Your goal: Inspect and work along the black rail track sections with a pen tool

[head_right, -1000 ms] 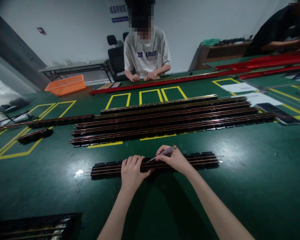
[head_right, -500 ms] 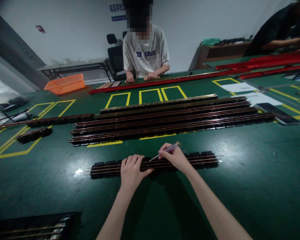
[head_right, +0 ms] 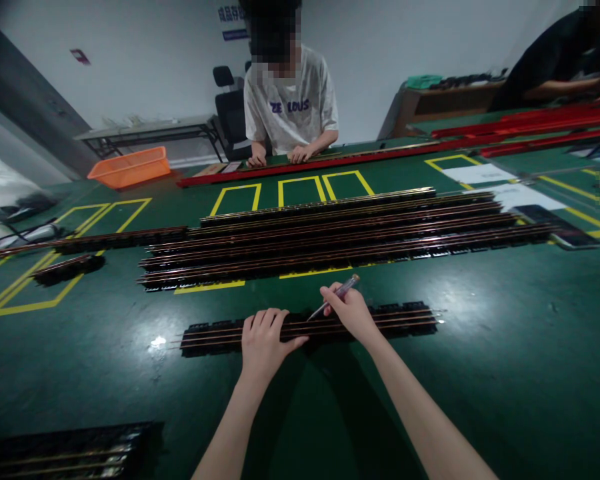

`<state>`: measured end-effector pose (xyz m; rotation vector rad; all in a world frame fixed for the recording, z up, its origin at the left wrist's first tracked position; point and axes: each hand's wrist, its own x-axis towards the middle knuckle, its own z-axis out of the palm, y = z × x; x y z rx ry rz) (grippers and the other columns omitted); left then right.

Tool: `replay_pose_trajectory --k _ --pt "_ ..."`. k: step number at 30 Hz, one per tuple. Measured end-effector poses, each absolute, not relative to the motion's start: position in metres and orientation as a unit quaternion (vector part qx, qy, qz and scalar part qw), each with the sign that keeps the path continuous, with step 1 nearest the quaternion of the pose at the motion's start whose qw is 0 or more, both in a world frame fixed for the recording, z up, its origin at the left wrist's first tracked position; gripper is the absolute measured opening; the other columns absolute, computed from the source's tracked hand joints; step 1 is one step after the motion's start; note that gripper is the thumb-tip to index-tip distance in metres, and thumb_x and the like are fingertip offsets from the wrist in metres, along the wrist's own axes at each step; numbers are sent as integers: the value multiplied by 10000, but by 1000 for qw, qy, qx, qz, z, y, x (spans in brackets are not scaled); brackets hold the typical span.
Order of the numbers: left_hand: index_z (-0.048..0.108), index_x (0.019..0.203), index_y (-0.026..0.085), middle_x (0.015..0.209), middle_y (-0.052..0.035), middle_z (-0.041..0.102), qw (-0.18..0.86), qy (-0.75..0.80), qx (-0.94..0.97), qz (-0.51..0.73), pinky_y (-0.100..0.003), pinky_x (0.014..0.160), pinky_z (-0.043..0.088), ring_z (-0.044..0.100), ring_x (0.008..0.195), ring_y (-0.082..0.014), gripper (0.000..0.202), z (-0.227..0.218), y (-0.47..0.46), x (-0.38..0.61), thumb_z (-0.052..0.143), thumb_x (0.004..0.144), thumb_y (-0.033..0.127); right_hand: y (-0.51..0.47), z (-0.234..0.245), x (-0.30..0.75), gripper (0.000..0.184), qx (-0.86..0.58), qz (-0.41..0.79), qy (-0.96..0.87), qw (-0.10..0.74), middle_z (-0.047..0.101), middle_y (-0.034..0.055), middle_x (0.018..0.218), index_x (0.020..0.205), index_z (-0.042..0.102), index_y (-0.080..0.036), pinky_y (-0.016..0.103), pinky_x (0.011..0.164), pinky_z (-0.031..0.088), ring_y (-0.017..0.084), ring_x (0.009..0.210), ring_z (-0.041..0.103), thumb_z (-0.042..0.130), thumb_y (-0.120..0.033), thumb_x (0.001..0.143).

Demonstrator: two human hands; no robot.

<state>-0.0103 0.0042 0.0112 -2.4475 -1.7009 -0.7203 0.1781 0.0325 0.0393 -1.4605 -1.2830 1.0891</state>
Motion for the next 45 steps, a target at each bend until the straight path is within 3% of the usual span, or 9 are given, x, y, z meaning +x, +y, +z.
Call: replay_pose_trajectory --k 11,21,39,45 --pt "644 943 176 944 -83 660 32 -555 -796 -238 -415 821 387 574 903 -261 438 10 4 -11 648 691 533 35 30 182 404 -588 422 -503 472 505 -42 444 558 489 -208 254 557 398 124 459 501 498 -544 784" --pt "642 944 174 947 -83 660 34 -555 -798 -230 -415 822 394 578 902 -260 442 12 3 -10 640 696 540 37 31 184 377 -583 437 -445 520 391 -76 424 536 456 -209 235 489 432 112 415 501 553 -501 753" --pt "640 954 163 958 -82 660 24 -559 -799 -220 -412 821 394 574 908 -256 466 13 3 -10 628 701 555 37 31 182 374 -598 401 -440 536 376 -68 434 507 433 -206 227 470 368 98 411 426 554 -472 740" --pt "632 985 164 978 -79 654 15 -566 -797 -211 -422 834 399 570 930 -264 496 16 2 -10 666 666 541 31 31 178 354 -633 335 -448 535 388 -64 432 508 402 -213 224 449 338 100 404 416 499 -417 781"
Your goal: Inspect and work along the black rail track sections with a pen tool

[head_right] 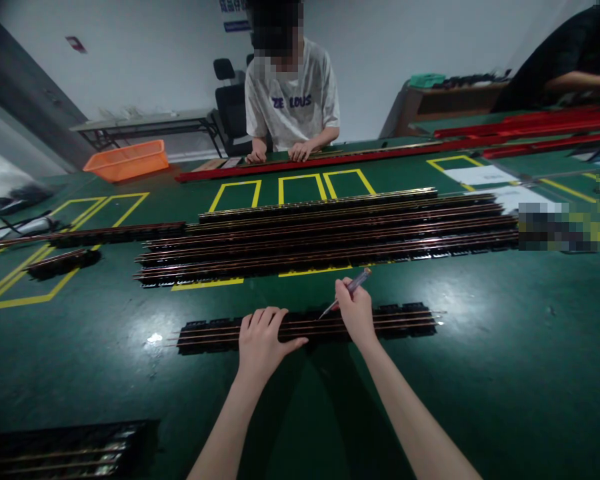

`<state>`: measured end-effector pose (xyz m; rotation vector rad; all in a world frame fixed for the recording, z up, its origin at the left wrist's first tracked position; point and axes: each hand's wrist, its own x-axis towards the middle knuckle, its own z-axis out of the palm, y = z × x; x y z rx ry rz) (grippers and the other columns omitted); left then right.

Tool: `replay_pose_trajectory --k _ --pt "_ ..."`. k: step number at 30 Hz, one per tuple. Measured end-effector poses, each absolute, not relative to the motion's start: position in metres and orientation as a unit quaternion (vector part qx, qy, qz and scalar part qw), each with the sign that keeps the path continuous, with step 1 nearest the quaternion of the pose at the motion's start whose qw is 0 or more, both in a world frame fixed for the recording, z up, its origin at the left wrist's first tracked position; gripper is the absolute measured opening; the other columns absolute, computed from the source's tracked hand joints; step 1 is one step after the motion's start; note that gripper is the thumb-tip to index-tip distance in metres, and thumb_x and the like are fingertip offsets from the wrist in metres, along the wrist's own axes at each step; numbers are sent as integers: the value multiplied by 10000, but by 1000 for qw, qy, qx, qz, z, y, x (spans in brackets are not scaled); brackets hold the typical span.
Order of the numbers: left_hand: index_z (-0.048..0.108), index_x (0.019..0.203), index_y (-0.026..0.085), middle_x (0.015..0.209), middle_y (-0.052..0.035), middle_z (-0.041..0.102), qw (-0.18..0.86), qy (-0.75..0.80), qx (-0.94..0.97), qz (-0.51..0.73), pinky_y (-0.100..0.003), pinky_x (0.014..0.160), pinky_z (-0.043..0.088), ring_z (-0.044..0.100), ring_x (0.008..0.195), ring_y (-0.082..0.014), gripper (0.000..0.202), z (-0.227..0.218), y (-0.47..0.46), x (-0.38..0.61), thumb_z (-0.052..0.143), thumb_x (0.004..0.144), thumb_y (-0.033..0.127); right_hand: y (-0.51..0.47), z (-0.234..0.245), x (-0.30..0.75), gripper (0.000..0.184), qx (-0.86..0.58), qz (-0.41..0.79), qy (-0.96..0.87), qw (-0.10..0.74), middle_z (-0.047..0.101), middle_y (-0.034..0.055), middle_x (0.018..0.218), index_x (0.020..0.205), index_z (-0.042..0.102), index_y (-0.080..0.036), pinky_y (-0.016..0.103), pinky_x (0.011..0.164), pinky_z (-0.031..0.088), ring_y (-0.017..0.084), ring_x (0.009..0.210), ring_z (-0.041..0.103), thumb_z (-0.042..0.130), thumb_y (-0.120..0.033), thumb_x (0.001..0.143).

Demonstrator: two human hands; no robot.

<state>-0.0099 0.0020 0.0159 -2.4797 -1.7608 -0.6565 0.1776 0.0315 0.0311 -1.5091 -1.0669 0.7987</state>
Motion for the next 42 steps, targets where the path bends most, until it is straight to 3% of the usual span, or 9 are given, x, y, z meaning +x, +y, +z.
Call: replay_pose_trajectory --k 10,23,30,42 --pt "620 1019 169 1015 -71 649 10 -559 -800 -217 -440 880 389 563 969 -261 489 13 0 -9 685 660 495 28 32 172 355 -665 274 -453 527 405 -59 414 507 390 -217 236 485 331 111 419 413 456 -384 813" --pt "606 1054 168 1033 -75 646 12 -537 -819 -201 -434 862 425 575 974 -257 480 13 2 -14 636 716 508 27 29 169 363 -670 278 -437 532 421 -61 409 525 397 -219 238 488 353 120 418 439 460 -422 820" --pt "624 1018 166 1010 -85 656 -6 -547 -808 -217 -440 854 422 576 956 -259 347 20 1 -11 606 751 388 27 31 169 365 -672 273 -440 529 435 -54 401 516 394 -224 237 459 331 120 403 429 461 -423 814" --pt "626 1001 170 1010 -75 649 -8 -562 -802 -203 -453 902 378 560 973 -260 309 25 1 -13 573 717 280 23 32 148 354 -661 297 -434 535 442 -48 421 543 400 -220 234 458 373 118 397 463 468 -436 816"
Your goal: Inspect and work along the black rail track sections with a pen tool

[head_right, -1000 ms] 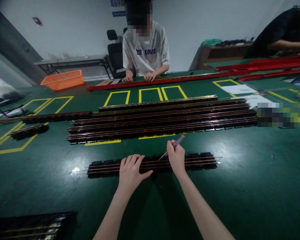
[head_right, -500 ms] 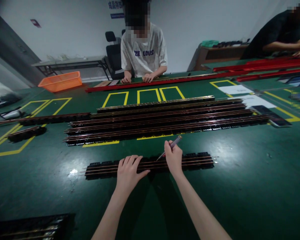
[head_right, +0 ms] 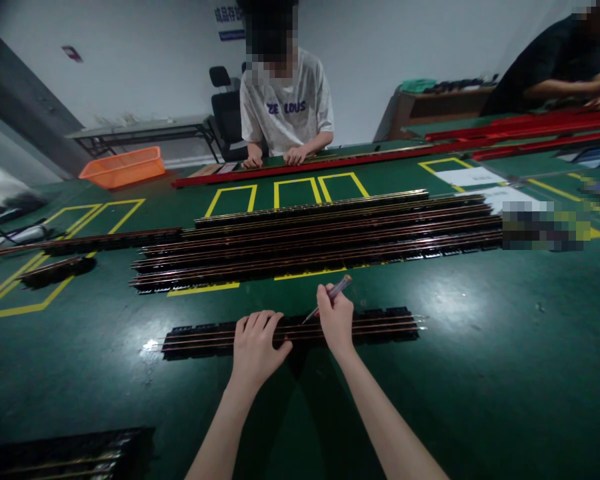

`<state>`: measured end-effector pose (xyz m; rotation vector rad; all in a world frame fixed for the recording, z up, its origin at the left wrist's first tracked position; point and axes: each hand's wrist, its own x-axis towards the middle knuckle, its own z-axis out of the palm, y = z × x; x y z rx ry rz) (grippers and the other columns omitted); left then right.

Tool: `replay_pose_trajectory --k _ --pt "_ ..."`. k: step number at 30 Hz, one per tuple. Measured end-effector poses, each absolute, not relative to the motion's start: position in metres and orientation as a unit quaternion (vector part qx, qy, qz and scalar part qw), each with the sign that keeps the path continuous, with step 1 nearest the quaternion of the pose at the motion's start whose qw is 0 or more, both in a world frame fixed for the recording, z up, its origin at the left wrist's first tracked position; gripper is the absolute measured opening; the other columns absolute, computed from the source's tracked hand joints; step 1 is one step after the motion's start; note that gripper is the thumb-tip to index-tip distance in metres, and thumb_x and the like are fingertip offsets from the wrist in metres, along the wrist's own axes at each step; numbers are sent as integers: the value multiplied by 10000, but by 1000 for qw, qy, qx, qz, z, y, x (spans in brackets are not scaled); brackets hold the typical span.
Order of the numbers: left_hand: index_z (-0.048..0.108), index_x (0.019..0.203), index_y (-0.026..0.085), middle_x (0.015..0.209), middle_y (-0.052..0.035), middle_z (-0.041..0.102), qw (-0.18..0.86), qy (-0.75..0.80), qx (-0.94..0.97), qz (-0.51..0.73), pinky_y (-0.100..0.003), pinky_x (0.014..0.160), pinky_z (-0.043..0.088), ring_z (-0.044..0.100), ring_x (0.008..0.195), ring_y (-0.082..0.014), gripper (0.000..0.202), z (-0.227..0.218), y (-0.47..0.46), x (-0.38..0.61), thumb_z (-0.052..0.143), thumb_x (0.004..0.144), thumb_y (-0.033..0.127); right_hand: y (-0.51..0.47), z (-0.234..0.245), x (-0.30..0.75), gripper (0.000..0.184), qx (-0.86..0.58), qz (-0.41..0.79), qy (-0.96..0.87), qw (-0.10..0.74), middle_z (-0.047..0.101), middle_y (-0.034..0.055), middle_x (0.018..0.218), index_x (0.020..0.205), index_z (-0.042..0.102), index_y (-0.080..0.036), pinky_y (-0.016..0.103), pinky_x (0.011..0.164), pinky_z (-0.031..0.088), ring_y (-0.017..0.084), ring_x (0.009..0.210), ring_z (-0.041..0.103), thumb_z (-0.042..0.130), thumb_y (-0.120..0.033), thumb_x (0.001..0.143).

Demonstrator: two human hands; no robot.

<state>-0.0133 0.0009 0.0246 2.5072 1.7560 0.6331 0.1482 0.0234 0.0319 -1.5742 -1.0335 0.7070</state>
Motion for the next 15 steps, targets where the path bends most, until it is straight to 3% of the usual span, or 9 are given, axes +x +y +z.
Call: replay_pose_trajectory --k 6,15 --pt "627 994 169 974 -74 646 8 564 802 198 -425 840 404 567 915 -253 310 26 1 -13 561 707 269 24 31 152 373 -635 331 -463 523 438 -54 416 543 411 -220 238 487 401 129 407 503 483 -478 802" --pt "620 1013 174 986 -74 641 17 558 807 193 -428 847 415 566 932 -250 316 27 2 -18 532 716 239 22 37 178 359 -633 328 -517 474 577 -10 429 551 546 -206 264 568 418 157 450 556 546 -496 762"
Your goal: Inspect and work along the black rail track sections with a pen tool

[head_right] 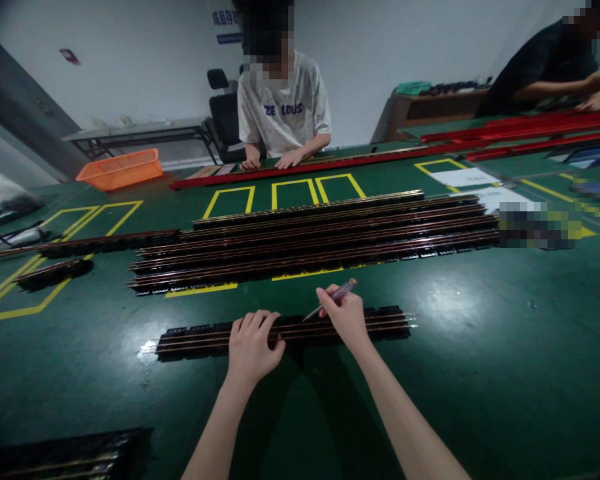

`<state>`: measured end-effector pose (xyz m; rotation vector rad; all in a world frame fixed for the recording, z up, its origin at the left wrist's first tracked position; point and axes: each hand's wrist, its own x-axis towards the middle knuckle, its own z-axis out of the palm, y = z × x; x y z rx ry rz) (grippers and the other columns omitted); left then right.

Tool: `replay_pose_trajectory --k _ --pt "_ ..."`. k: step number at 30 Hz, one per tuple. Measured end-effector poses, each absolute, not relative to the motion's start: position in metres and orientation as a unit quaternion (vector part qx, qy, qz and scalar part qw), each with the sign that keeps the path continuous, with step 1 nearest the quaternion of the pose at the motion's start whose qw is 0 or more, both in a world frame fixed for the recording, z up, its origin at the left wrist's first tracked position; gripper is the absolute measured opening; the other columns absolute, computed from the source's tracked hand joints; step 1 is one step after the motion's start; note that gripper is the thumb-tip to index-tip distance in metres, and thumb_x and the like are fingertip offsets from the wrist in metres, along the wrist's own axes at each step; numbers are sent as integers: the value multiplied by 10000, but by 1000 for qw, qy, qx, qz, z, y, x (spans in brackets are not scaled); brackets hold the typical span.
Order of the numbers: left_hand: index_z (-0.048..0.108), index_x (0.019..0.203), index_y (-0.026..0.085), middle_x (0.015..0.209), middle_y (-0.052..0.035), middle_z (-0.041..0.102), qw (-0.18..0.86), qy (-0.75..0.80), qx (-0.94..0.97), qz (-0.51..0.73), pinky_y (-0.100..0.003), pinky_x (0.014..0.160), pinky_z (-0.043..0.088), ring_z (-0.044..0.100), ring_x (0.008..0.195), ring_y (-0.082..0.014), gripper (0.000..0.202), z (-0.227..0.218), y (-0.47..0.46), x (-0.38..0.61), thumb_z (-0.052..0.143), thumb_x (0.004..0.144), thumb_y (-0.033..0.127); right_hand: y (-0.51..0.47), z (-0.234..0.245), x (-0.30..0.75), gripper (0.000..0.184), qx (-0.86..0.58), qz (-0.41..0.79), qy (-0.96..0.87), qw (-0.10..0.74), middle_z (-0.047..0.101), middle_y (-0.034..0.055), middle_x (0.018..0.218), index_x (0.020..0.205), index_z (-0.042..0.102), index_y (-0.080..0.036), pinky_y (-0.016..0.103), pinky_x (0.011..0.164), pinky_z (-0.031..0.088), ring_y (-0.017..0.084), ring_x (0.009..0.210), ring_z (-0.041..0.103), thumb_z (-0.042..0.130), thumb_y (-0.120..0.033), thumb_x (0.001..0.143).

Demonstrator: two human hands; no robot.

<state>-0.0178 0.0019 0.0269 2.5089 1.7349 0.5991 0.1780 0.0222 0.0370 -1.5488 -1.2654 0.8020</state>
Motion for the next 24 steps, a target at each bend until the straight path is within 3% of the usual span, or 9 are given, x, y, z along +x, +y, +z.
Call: replay_pose_trajectory --k 11,24 --pt "605 1036 186 1040 -54 639 37 533 813 229 -421 914 399 552 1002 -227 338 20 -2 -11 480 730 118 28 43 186 366 -631 334 -535 451 589 -2 431 546 559 -198 267 567 424 157 446 573 541 -496 758" --pt "615 1018 194 1017 -73 642 54 543 804 235 -444 889 384 556 976 -246 345 23 -2 -11 483 709 114 29 43 172 309 -593 392 -532 461 600 -14 442 569 553 -199 259 548 438 151 445 578 577 -453 744"
